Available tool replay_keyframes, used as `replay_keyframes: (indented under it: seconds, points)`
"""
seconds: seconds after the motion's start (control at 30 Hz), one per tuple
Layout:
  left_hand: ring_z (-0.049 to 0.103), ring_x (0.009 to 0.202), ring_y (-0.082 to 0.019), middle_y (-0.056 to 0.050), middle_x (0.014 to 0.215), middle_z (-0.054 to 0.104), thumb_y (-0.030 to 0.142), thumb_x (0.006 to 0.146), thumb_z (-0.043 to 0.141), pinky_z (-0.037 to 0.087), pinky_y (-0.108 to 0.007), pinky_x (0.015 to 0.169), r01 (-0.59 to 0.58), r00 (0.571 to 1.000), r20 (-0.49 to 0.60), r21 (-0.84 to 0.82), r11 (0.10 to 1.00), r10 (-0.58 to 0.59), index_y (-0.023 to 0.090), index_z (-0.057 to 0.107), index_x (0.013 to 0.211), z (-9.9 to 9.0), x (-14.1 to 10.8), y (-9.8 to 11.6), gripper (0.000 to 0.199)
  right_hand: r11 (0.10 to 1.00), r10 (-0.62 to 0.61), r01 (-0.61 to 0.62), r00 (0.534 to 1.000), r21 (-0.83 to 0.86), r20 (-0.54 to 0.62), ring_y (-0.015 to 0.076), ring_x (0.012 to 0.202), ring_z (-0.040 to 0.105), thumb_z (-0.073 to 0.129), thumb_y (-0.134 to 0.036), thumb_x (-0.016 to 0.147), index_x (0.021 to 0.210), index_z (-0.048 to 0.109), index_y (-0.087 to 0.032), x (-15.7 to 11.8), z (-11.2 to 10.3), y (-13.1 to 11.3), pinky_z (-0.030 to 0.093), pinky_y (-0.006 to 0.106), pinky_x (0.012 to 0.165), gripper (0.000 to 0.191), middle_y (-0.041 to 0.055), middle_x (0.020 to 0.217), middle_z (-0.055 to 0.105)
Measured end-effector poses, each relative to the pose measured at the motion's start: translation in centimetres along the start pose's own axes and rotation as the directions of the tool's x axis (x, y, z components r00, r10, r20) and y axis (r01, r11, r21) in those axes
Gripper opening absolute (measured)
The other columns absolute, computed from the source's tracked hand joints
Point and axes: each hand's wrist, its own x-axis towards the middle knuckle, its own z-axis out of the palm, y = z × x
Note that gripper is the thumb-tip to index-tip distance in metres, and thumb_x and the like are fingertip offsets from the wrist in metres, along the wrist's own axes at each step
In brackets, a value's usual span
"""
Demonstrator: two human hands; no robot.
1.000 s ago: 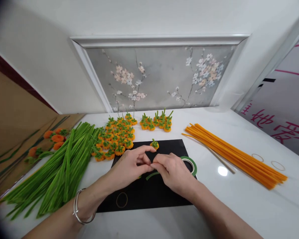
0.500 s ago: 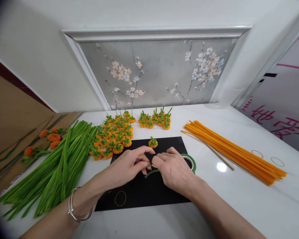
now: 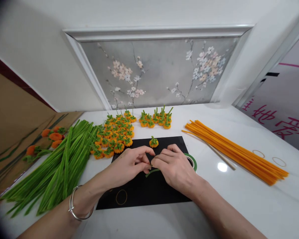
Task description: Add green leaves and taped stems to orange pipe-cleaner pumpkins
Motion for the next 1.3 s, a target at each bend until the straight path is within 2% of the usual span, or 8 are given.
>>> replay_keyframes:
  seconds: [0.3,0.4,0.47,0.6,0.87,1.0,1.13,1.3]
  points:
    - [0.068,0.066,-0.016,0.000,0.072,0.066,0.017,0.081,0.048,0.050,-0.027,0.065,0.089,0.993,0.094,-0.271,0.959,-0.066,0.020,0.051,0.104,0.1,0.3,-0.3,0.024,0.996,0.024,-0.024,1.000,-0.086,-0.008,0.0139,0.066,0.053,0.039,-0.008,0.090,0.077,0.058,-0.018,-0.1,0.3,0.1,0.033,0.034,0.075,0.025,0.0006,0.067,0.063]
    - [0.068,0.067,-0.017,0.000,0.073,0.066,0.019,0.081,0.049,0.050,-0.028,0.067,0.081,0.996,0.071,-0.299,0.951,-0.062,0.020,0.049,0.106,-0.2,0.3,-0.1,0.024,0.980,0.193,-0.192,0.981,0.053,-0.008,0.0153,0.072,0.058,0.039,-0.015,0.092,0.092,0.058,-0.019,-0.2,-0.2,0.1,0.036,0.033,0.076,0.019,0.0032,0.083,0.068]
    - [0.069,0.067,-0.017,-0.001,0.073,0.067,0.019,0.081,0.051,0.049,-0.028,0.068,0.076,0.997,0.053,-0.320,0.944,-0.062,0.020,0.049,0.106,-0.3,0.3,0.1,0.025,0.911,0.377,-0.374,0.926,0.173,0.017,0.0154,0.076,0.060,0.039,-0.019,0.093,0.101,0.056,-0.020,-0.2,-0.7,0.0,0.040,0.031,0.073,0.019,0.0040,0.093,0.068]
    - [0.068,0.065,-0.016,0.000,0.072,0.066,0.020,0.081,0.053,0.049,-0.028,0.068,0.083,0.996,0.056,-0.380,0.921,-0.066,0.019,0.047,0.107,-0.4,0.3,0.5,0.027,0.780,0.532,-0.550,0.834,0.297,0.148,0.0137,0.068,0.058,0.039,-0.021,0.092,0.096,0.056,-0.023,-0.1,-1.2,-0.4,0.043,0.025,0.062,0.017,-0.0003,0.082,0.064]
    - [0.066,0.064,-0.014,0.000,0.071,0.064,0.019,0.081,0.052,0.050,-0.029,0.068,0.168,0.980,0.177,-0.493,0.854,-0.090,0.018,0.046,0.106,0.4,0.4,0.4,0.026,0.922,0.288,-0.314,0.947,0.225,0.143,0.0122,0.063,0.053,0.036,-0.013,0.093,0.073,0.049,-0.020,0.4,-0.6,-1.3,0.038,0.028,0.066,0.025,-0.0017,0.072,0.059]
    - [0.066,0.076,-0.015,-0.003,0.086,0.065,0.017,0.076,0.059,0.050,-0.029,0.073,0.112,0.987,0.153,-0.414,0.903,-0.052,0.019,0.050,0.108,0.4,0.3,0.4,0.033,0.944,0.300,-0.306,0.952,0.121,0.061,0.0123,0.055,0.048,0.039,-0.015,0.092,0.069,0.046,-0.020,0.2,-0.4,-1.1,0.035,0.028,0.061,0.025,-0.0022,0.061,0.054]
    - [0.066,0.068,-0.015,0.001,0.075,0.063,0.012,0.070,0.064,0.051,-0.027,0.067,0.105,0.994,0.065,-0.356,0.929,-0.088,0.019,0.054,0.100,0.8,0.4,0.2,0.033,0.962,0.257,-0.259,0.966,0.083,0.032,0.0121,0.053,0.046,0.039,-0.016,0.092,0.067,0.045,-0.019,0.1,0.0,-0.9,0.034,0.028,0.061,0.027,-0.0026,0.057,0.052]
    - [0.067,0.061,-0.015,0.001,0.069,0.062,0.012,0.072,0.060,0.050,-0.026,0.063,0.133,0.991,0.077,-0.366,0.921,-0.113,0.017,0.052,0.094,0.8,0.5,-0.2,0.024,0.978,0.145,-0.146,0.989,0.147,0.014,0.0126,0.060,0.050,0.037,-0.013,0.094,0.078,0.052,-0.018,0.0,0.0,-0.7,0.036,0.028,0.065,0.023,0.0005,0.068,0.059]
